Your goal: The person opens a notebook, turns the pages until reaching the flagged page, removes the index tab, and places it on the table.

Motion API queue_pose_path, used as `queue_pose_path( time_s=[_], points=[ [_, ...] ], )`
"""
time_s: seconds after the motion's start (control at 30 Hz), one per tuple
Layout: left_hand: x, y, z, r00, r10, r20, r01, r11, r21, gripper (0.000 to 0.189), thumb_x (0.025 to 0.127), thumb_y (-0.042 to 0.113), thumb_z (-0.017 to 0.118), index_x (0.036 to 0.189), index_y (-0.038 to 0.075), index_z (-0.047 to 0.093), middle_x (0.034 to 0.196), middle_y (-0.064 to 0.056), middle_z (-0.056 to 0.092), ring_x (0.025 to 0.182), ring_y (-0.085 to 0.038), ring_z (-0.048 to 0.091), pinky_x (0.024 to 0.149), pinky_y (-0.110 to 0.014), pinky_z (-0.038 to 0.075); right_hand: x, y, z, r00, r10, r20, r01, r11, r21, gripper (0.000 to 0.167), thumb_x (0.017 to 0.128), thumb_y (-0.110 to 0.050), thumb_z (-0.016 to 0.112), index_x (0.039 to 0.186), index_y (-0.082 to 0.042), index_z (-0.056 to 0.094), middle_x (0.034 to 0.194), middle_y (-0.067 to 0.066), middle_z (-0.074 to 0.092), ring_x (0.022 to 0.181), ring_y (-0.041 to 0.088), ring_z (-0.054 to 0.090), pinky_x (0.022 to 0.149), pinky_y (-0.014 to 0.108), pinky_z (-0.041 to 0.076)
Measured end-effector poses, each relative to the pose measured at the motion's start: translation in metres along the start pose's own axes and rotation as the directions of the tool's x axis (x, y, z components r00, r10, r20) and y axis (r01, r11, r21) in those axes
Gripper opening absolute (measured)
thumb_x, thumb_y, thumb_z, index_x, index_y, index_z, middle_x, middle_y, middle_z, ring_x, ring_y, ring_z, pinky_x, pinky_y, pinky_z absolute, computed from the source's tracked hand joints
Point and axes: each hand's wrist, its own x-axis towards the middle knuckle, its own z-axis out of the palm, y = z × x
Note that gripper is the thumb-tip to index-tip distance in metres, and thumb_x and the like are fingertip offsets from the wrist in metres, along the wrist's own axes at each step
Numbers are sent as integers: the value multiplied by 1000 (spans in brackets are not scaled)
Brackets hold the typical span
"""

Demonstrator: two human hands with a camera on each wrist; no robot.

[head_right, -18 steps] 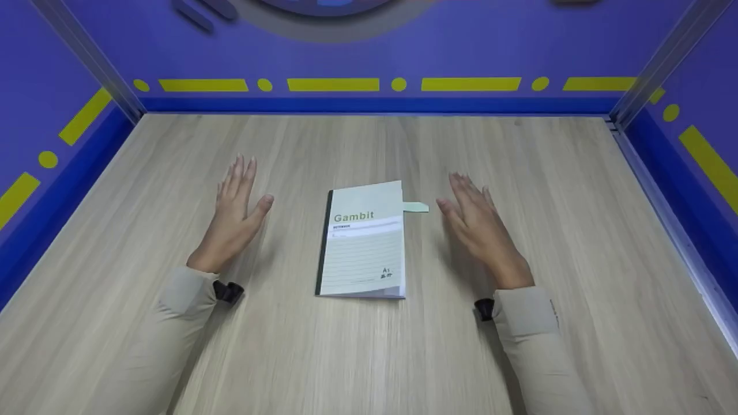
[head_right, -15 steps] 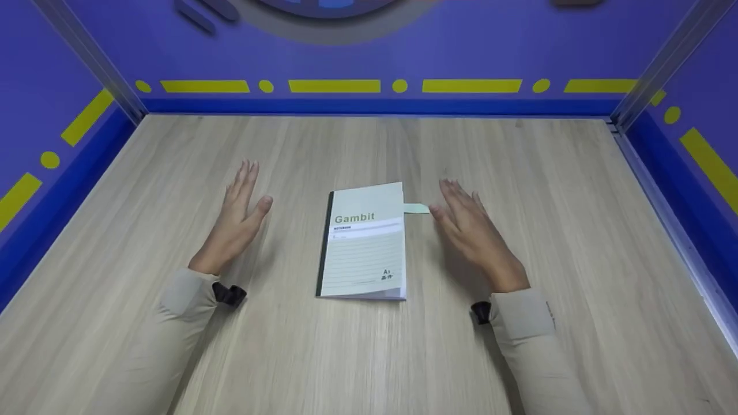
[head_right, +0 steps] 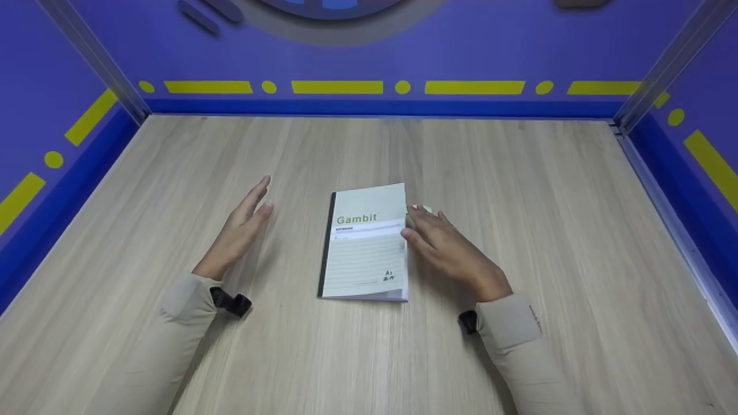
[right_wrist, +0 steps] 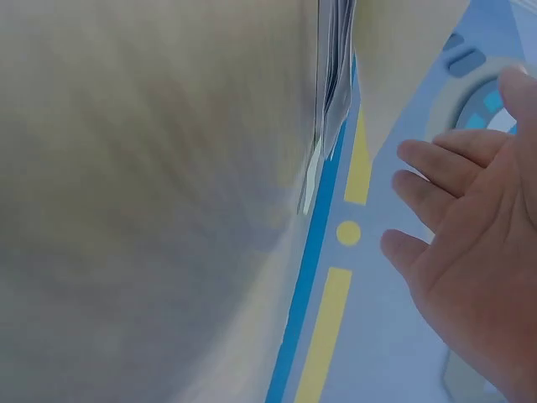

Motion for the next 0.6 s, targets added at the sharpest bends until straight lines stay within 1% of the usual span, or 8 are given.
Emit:
queue_pose_path(
  time_s=[0.13, 0.3, 0.47, 0.6],
  points=[
    [-1, -2, 0, 1000, -19, 14, 20, 999, -33, 63, 100, 42, 40, 154, 16, 20, 161, -4, 18, 150, -21, 13, 122, -42, 11, -1, -3, 2, 1000, -6, 28, 6, 1000, -8, 61, 104, -40, 33, 152, -3, 23, 159, 16, 21, 148, 36, 13, 119, 54, 6],
    [-2, -3, 2, 999, -25, 29, 26, 999, -42, 62, 100, 45, 40, 153, 18, 23, 161, -1, 21, 149, -20, 15, 121, -43, 13, 0, -5, 4, 1000, -13, 25, 13, 1000, 5, 60, 104, -38, 33, 151, -1, 24, 159, 16, 20, 148, 38, 12, 119, 56, 8],
    [-3, -3, 3, 999, -31, 29, 32, 998, -49, 59, 100, 46, 40, 152, 20, 27, 160, -1, 24, 148, -23, 21, 120, -46, 17, 0, -8, 4, 1000, 2, 13, -3, 1000, 29, 61, 104, -39, 36, 153, -7, 20, 159, 15, 20, 147, 39, 15, 117, 58, 15],
    [-3, -2, 4, 999, -38, 16, 39, 998, -40, 57, 100, 43, 41, 151, 21, 29, 158, -1, 27, 146, -23, 26, 119, -46, 21, 0, -11, 5, 1000, -17, -12, 17, 999, 46, 62, 103, -37, 40, 154, -9, 18, 159, 16, 20, 146, 40, 16, 116, 59, 16]
  ],
)
